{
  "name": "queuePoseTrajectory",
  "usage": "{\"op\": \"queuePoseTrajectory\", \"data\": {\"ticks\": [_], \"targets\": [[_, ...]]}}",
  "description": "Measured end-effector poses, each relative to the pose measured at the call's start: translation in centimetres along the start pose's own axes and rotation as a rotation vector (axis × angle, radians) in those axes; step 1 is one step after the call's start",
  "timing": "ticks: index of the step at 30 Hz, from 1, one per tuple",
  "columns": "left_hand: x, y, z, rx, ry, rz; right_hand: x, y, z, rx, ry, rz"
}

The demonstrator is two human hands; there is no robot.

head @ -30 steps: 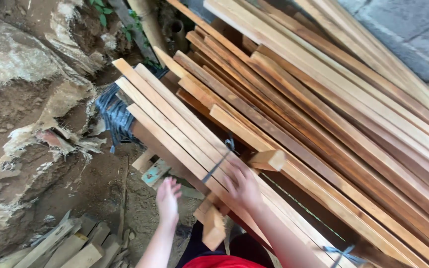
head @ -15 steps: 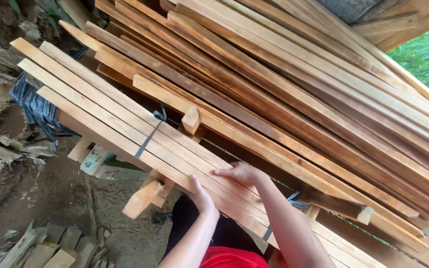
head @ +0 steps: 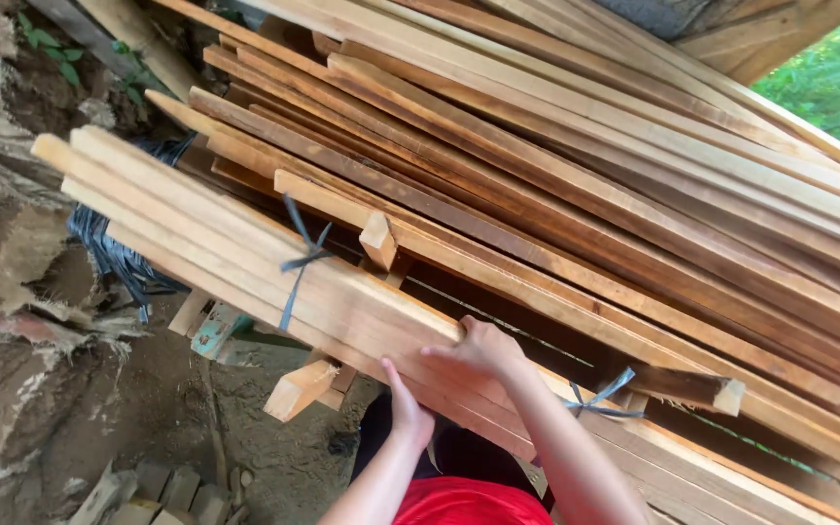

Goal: The person ties a bundle of wooden planks using a black strap, wrapping it around the wood and securing it with a knot. They then lift the tied bundle and place it onto a larger stack of similar wooden planks.

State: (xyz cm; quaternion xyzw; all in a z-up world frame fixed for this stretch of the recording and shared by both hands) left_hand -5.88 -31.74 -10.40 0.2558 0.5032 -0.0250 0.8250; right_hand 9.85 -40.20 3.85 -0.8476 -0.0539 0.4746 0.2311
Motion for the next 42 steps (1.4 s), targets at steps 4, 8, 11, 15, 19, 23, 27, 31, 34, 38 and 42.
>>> {"op": "queuePoseTrajectory", "data": {"ticks": [4, 8, 11, 15, 19, 23, 27, 31, 34, 38, 42], "targets": [[0.9, 0.7, -6.3, 0.168, -0.192, -0.033, -3.5, -0.7, 2.0, -0.108, 0.156, -0.02], [1.5, 2.2, -11.4, 0.413, -0.326, -0.242, -6.6, -0.2, 5.2, -0.142, 0.43, -0.176], [1.6, 3.2, -12.6, 1.018, -0.481, -0.204, -8.2, -0.1, 8.4, -0.14, 0.511, -0.183], [-6.5, 8.5, -4.4, 1.983, -0.857, 0.058, -8.7, 0.4, 10.5, -0.112, 0.672, -0.264], [-11.4, 11.8, 1.9, 1.966, -1.18, 0.076, -6.9, 2.5, 12.7, -0.124, 0.742, -0.267], [-7.8, 9.8, 6.6, 1.583, -1.172, 0.118, -7.0, 3.3, 13.0, -0.138, 0.797, -0.32], [-1.5, 5.7, 12.1, 1.488, -0.983, 0.336, -9.7, 3.4, 13.3, 0.034, 0.831, -0.436], [3.6, -0.8, 14.4, 1.78, -1.033, 0.318, -13.8, 6.6, 13.1, 0.379, 0.919, -0.573], [5.4, -5.1, 15.3, 2.049, -1.209, 0.139, -15.0, 12.3, 16.0, 0.871, 1.176, -0.504], [5.3, -10.7, 16.5, 2.292, -1.191, -0.054, -12.9, 22.6, 22.6, 1.395, 1.349, -0.134], [1.2, -15.3, 18.4, 2.379, -1.31, -0.155, -13.9, 23.0, 21.0, 2.224, 0.993, 0.184]]}}
Point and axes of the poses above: each hand's wrist, its own x-axis towards the middle knuckle, its own z-axis out of the palm, y = z × x, the point moved 1 cm from there along x, towards the middle knuckle, and after that the axes turned 11 degrees about x, right-handed, at the moved point
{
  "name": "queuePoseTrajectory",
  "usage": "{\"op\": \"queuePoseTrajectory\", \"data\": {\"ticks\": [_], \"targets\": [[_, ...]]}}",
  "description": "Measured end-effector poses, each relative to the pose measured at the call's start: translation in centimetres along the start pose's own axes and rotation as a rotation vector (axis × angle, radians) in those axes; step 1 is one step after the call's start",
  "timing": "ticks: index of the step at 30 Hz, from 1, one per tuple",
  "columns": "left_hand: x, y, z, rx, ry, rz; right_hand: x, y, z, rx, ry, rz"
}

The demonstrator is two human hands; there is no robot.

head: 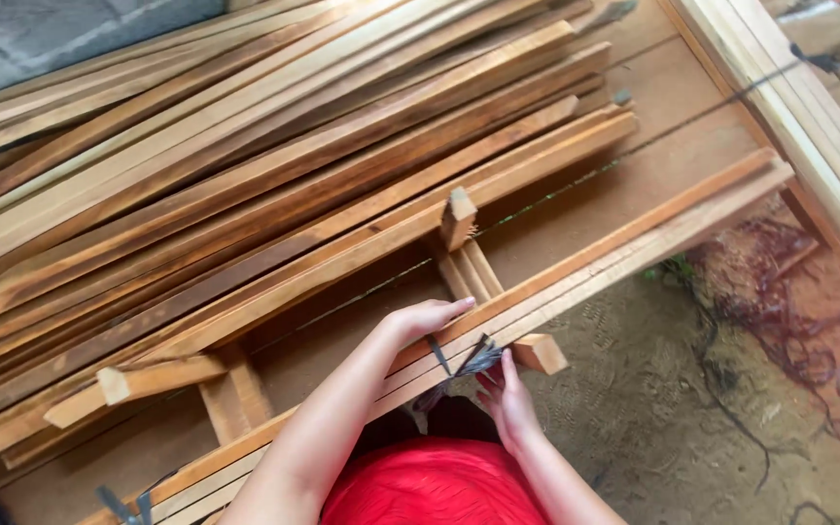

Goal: The person ties a bundle of wooden planks using a black strap, wrapping it around the wood and securing it with a knot. They then lift the tied bundle and place it onto a larger stack of similar wooden planks.

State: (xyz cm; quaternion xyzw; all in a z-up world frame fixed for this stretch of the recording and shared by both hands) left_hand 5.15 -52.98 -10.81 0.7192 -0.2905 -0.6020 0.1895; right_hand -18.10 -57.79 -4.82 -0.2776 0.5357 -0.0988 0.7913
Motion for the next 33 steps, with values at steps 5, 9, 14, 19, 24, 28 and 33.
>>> {"op": "queuePoseTrajectory", "data": {"ticks": [5, 9, 14, 19, 24, 28, 33], "targets": [[0.9, 3.3, 1.4, -0.108, -0.136, -0.012, 2.2, 1.0, 1.3, 0.247, -0.067, 0.063], [0.2, 3.5, 1.1, -0.079, -0.081, -0.121, 2.1, -0.2, 3.0, 0.238, -0.082, 0.097], [1.4, 2.1, 1.7, -0.055, -0.036, -0.112, 2.0, -1.8, 4.8, 0.272, -0.052, 0.157], [-0.4, 3.1, 1.2, -0.011, 0.001, -0.166, 2.3, -2.3, 5.4, 0.223, -0.017, 0.166], [-1.1, 4.7, 0.3, -0.004, 0.003, -0.226, 8.2, -0.2, 2.6, 0.029, -0.084, 0.182], [-0.5, 3.0, 2.9, -0.152, -0.098, -0.225, 4.0, -1.8, 3.3, -0.093, -0.044, 0.21], [-0.6, 2.5, 1.9, -0.019, 0.024, -0.135, 2.6, -2.6, 4.3, -0.087, -0.083, 0.237]]}}
Point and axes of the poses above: each hand's wrist, its own x-axis towards the middle knuckle, its own z-axis out of the palm, y = z × x, the point moved 1 cm from there along x, towards the middle knuckle, and after that the axes turned 11 degrees about x, right-handed, at the moved point
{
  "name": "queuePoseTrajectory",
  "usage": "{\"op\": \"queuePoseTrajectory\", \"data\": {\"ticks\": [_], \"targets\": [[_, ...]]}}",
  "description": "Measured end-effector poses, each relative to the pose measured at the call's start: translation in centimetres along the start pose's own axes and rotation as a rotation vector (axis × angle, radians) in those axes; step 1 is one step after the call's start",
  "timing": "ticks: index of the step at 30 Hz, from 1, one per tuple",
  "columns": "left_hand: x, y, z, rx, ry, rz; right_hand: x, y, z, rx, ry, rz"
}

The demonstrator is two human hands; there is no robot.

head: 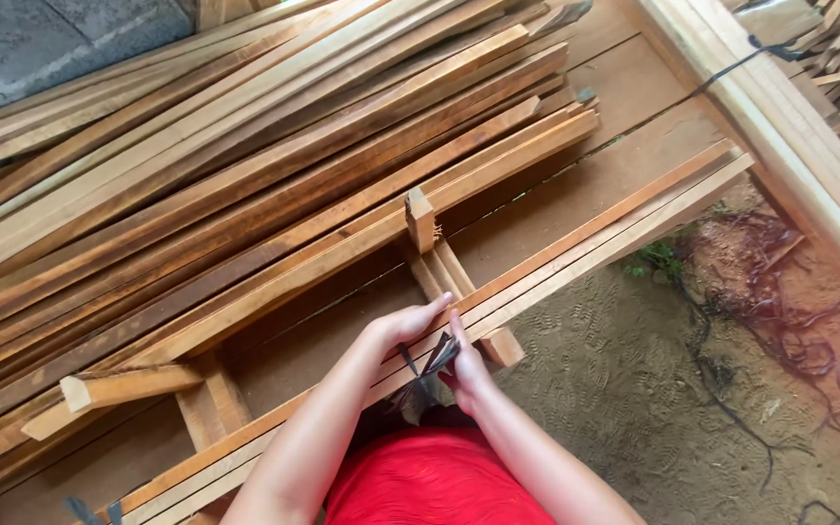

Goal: The person ties a bundle of wooden planks using a black strap, wrapping it around the wood and securing it with a knot. They then lift the tied bundle and place it onto a larger stack of similar wooden planks.

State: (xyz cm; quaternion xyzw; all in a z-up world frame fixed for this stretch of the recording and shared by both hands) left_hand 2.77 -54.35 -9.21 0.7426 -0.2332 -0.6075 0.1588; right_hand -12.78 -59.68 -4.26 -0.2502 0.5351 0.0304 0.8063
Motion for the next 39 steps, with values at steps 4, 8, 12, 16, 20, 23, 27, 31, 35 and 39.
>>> {"op": "queuePoseTrajectory", "data": {"ticks": [4, 8, 12, 16, 20, 23, 27, 31, 35, 39], "targets": [[-2.2, -1.8, -1.2, -0.095, -0.025, -0.055, 0.2, 3.2, -1.6, 0.128, -0.085, -0.018], [-4.1, -4.4, -1.3, 0.021, -0.002, -0.101, -2.4, 3.6, 1.5, 0.257, -0.277, 0.203], [-5.3, -4.3, -1.0, 0.097, 0.067, -0.145, -2.4, 2.5, 2.4, 0.23, -0.29, 0.253], [-5.7, -4.7, -1.1, 0.087, 0.213, -0.117, 0.1, 3.4, 1.1, 0.105, -0.274, 0.263], [-8.0, -2.8, -1.6, 0.179, 0.213, -0.066, 0.6, 3.7, 0.1, 0.047, -0.224, 0.216], [-7.7, -3.5, -2.0, 0.155, 0.195, -0.068, 0.7, 3.3, 0.4, 0.04, -0.215, 0.196], [-7.8, -4.2, -1.0, 0.163, 0.234, -0.016, 0.3, 3.1, -0.4, -0.023, -0.217, 0.244], [-14.4, -1.7, -1.4, 0.122, 0.365, -0.112, -0.3, 1.9, -2.4, -0.233, -0.275, 0.207], [-19.4, -5.5, 1.3, 0.239, 0.673, 0.133, -6.1, 0.0, -0.2, -0.679, -0.455, -0.285], [-23.2, -7.7, 4.4, 0.524, 1.021, 0.138, -10.6, -1.3, 5.0, -1.228, -0.393, -0.839]]}}
Point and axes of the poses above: each hand's wrist, its own x-axis towards the middle knuckle, its own z-axis out of the palm, y = z × x, the point moved 1 cm from there along x, towards the middle knuckle, and after that the axes turned 11 degrees about x, right-handed, at the moved point
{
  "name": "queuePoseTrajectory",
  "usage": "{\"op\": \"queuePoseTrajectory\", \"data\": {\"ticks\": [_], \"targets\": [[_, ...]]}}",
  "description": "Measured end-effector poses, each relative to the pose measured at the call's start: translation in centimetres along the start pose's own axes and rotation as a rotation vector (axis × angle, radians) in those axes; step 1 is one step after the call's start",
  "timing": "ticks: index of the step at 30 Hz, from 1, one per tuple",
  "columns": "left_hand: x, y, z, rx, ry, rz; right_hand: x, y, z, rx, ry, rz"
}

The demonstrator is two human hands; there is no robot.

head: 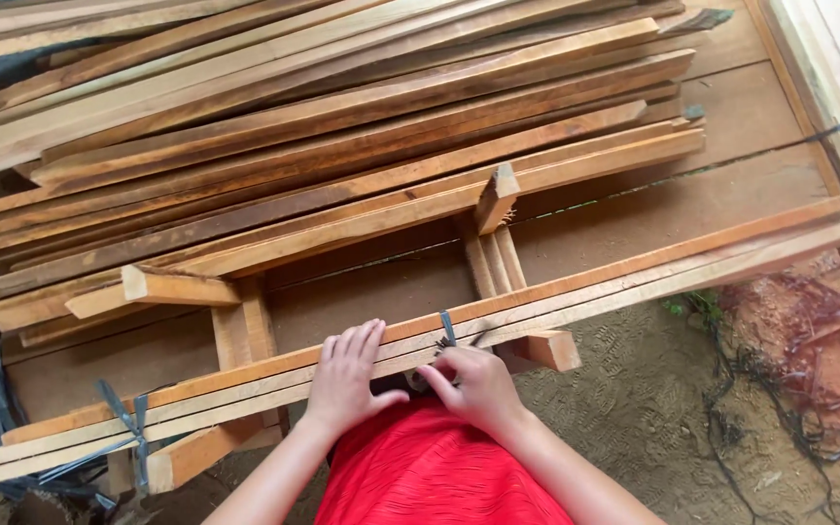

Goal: The person ties a bundle of wooden planks using a black strap, wrapping it around the wood and securing it with a knot. They then lift the tied bundle and place it onto a larger stack of similar wooden planks.

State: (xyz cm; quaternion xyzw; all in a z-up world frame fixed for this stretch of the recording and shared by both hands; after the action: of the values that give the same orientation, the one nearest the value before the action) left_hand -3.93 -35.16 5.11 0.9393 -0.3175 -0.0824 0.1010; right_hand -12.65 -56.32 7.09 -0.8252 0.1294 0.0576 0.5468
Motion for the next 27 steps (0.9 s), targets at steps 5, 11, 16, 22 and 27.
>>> {"op": "queuePoseTrajectory", "data": {"ticks": [5, 11, 16, 22, 27], "targets": [[-0.9, -0.6, 2.9, 0.314, 0.011, 0.047, 3.7, -3.7, 2.6, -0.467, 0.019, -0.535], [-1.3, -0.9, 3.6, 0.311, 0.095, 0.066, 8.1, -1.0, 5.5, -0.813, -0.248, -0.443], [-1.3, -1.2, 3.1, 0.343, 0.114, 0.076, 10.1, -1.7, 5.7, -0.821, -0.62, -0.155], [-1.5, -1.3, 3.1, 0.269, 0.168, 0.07, 10.0, -1.7, 5.7, -0.811, -0.636, -0.19], [-1.7, -1.1, 3.1, 0.228, 0.183, 0.056, 9.5, -2.0, 5.4, -0.833, -0.607, -0.178]]}}
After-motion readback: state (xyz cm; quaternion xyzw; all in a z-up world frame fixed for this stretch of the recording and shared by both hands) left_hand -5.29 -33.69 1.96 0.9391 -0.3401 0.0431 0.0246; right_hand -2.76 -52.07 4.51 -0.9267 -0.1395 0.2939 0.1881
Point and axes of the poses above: each hand's wrist, its own x-axis towards the middle knuckle, its own z-axis out of the palm, y = z × x, the point moved 1 cm from there along x, towards the middle knuckle, and after that the axes turned 11 degrees about x, right-handed, at the moved point
